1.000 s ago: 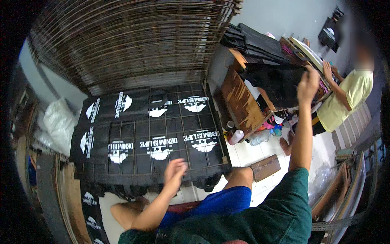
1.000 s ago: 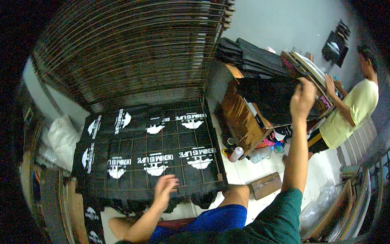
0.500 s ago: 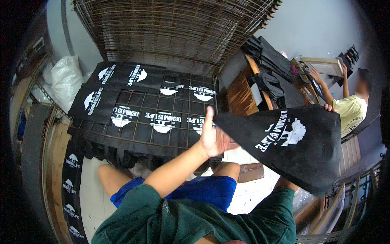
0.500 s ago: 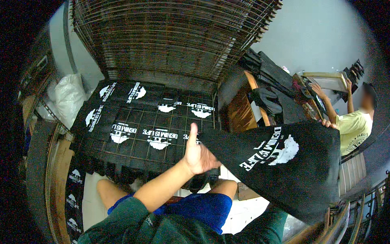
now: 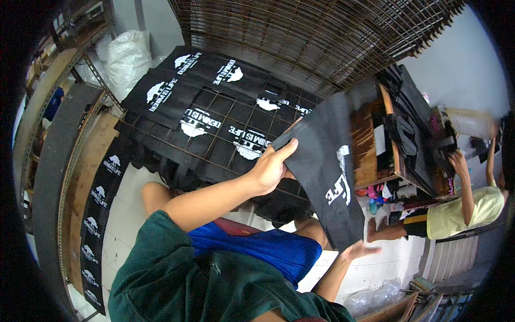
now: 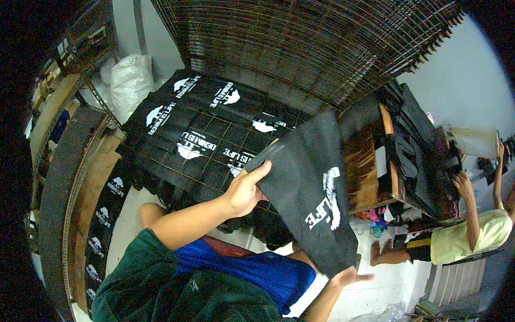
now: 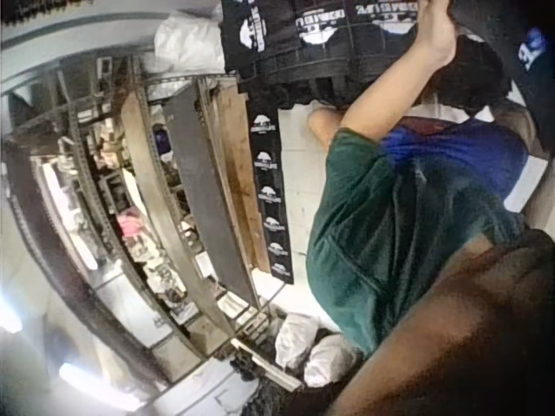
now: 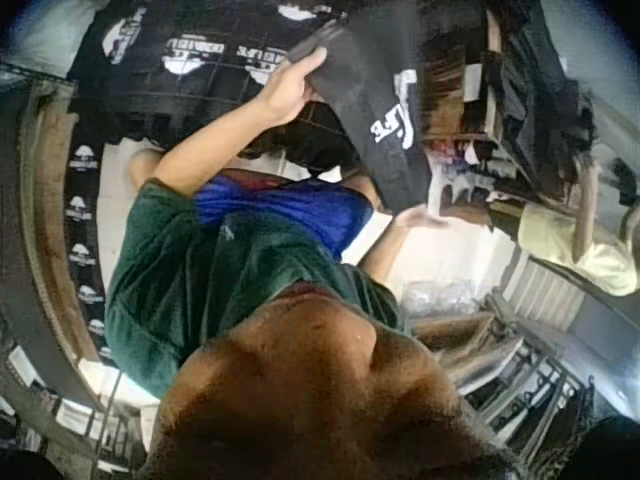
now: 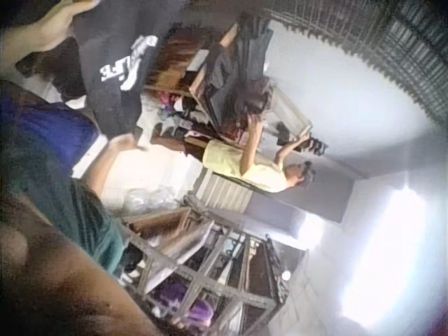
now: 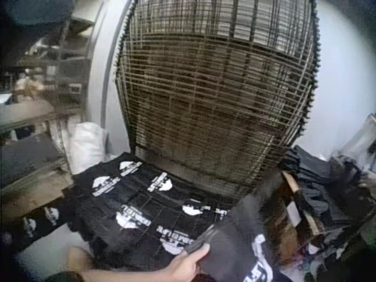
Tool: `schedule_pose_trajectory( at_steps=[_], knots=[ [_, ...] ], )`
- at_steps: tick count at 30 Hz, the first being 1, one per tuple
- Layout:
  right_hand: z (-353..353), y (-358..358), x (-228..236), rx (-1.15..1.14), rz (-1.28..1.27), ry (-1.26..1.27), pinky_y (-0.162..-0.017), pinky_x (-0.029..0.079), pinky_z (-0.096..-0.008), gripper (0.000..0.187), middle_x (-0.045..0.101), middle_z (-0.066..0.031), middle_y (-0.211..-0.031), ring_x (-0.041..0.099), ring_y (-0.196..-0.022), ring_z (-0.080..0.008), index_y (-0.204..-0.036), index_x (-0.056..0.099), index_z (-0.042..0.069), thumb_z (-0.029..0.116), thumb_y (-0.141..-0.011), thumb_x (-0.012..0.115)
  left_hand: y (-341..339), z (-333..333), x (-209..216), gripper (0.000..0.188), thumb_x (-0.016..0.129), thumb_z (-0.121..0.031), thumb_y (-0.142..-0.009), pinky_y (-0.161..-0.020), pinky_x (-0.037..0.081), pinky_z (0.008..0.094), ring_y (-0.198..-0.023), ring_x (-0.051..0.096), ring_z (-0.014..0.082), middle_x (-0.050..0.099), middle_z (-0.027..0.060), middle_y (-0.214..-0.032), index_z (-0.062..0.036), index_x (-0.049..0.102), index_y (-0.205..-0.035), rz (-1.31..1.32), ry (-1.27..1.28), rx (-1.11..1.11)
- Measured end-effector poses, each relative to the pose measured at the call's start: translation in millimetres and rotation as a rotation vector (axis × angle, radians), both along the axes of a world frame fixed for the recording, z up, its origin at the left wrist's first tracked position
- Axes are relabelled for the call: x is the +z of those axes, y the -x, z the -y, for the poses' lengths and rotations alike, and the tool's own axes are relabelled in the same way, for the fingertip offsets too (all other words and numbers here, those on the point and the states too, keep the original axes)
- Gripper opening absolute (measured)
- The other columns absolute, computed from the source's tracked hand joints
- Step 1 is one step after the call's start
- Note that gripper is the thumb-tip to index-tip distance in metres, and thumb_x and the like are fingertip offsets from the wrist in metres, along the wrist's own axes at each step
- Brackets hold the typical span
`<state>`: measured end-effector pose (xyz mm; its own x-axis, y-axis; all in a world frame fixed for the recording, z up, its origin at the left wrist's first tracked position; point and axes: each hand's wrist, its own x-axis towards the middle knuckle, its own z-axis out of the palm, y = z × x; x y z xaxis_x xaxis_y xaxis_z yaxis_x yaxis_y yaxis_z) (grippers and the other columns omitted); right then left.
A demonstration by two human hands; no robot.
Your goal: The person sits on the floor and repeatedly picks up black tote bags from a nearby table, places them into a large wire cage, and arranges them into a neat stack. The process is repeated for multiple bags throughout the clip.
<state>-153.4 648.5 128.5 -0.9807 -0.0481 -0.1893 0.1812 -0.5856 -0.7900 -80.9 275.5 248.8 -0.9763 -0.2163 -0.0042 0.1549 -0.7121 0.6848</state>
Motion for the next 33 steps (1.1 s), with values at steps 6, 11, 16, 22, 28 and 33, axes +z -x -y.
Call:
schedule_pose_trajectory(
  at_steps=[6,11,16,22,28,33],
  knots=[
    [105.7,73.4,42.7,0.244,0.098,-0.226,-0.086,0.049,-0.0409,0.043,0.061,-0.0134,-0.105,0.060,-0.092,-0.0289,-0.109,0.056,-0.002,0.008,-0.067,0.059,41.1,85.0,-31.3,0.051,0.049,-0.009,-0.086,-0.063,0.054,0.0331,-0.083,0.063,0.0175,0.063,0.0073,-0.097,-0.0152,0.035,-0.134,0.230,0.144,0.213],
    [207.5,213.2,67.2,0.555,0.037,-0.225,-0.083,0.050,-0.0412,0.034,0.061,-0.0113,-0.101,0.060,-0.088,-0.0279,-0.106,0.055,0.004,0.009,-0.072,0.054,119.1,191.4,-60.2,0.050,0.048,-0.012,-0.086,-0.062,0.050,0.0270,-0.083,0.058,0.0160,0.058,0.0043,-0.108,-0.0190,0.037,-0.134,0.331,0.098,0.222],
    [280.9,278.2,75.9,0.449,-0.155,-0.197,-0.089,0.047,-0.0410,0.051,0.050,-0.0129,-0.126,0.055,-0.107,-0.0271,-0.139,0.030,0.015,0.014,-0.090,0.042,148.3,241.9,-60.1,0.056,0.049,-0.006,-0.084,-0.068,0.047,0.0278,-0.091,0.052,0.0138,0.049,0.0050,-0.119,-0.0168,0.035,-0.137,0.168,0.240,0.295],
    [309.6,341.0,-9.1,0.387,0.164,-0.081,-0.094,0.040,-0.0430,0.034,0.054,-0.0096,-0.120,0.054,-0.105,-0.0285,-0.120,0.055,0.010,0.019,-0.087,0.051,173.3,274.1,-171.3,0.059,0.051,0.000,-0.081,-0.068,0.046,0.0284,-0.090,0.055,0.0152,0.051,0.0051,-0.125,-0.0134,0.036,-0.137,0.462,0.502,0.416],
    [320.3,443.5,-143.1,0.244,0.283,-0.250,-0.067,0.050,-0.0277,0.028,0.053,-0.0026,-0.103,0.049,-0.083,-0.0169,-0.114,0.057,0.016,0.011,-0.086,0.055,248.5,303.0,-278.8,0.054,0.068,-0.008,-0.073,-0.089,0.044,0.0394,-0.106,0.055,0.0339,0.057,0.0236,-0.113,-0.0111,0.050,-0.123,0.720,1.253,0.599],
    [334.7,460.4,-166.4,0.217,0.307,-0.213,-0.084,0.052,-0.0345,0.033,0.039,-0.0119,-0.120,0.046,-0.097,-0.0223,-0.118,0.053,0.012,0.006,-0.086,0.054,254.4,311.6,-282.4,0.028,0.068,-0.012,-0.072,-0.082,0.048,0.0399,-0.088,0.062,0.0341,0.065,0.0181,-0.088,-0.0082,0.063,-0.099,0.820,1.437,0.613]
  ],
)
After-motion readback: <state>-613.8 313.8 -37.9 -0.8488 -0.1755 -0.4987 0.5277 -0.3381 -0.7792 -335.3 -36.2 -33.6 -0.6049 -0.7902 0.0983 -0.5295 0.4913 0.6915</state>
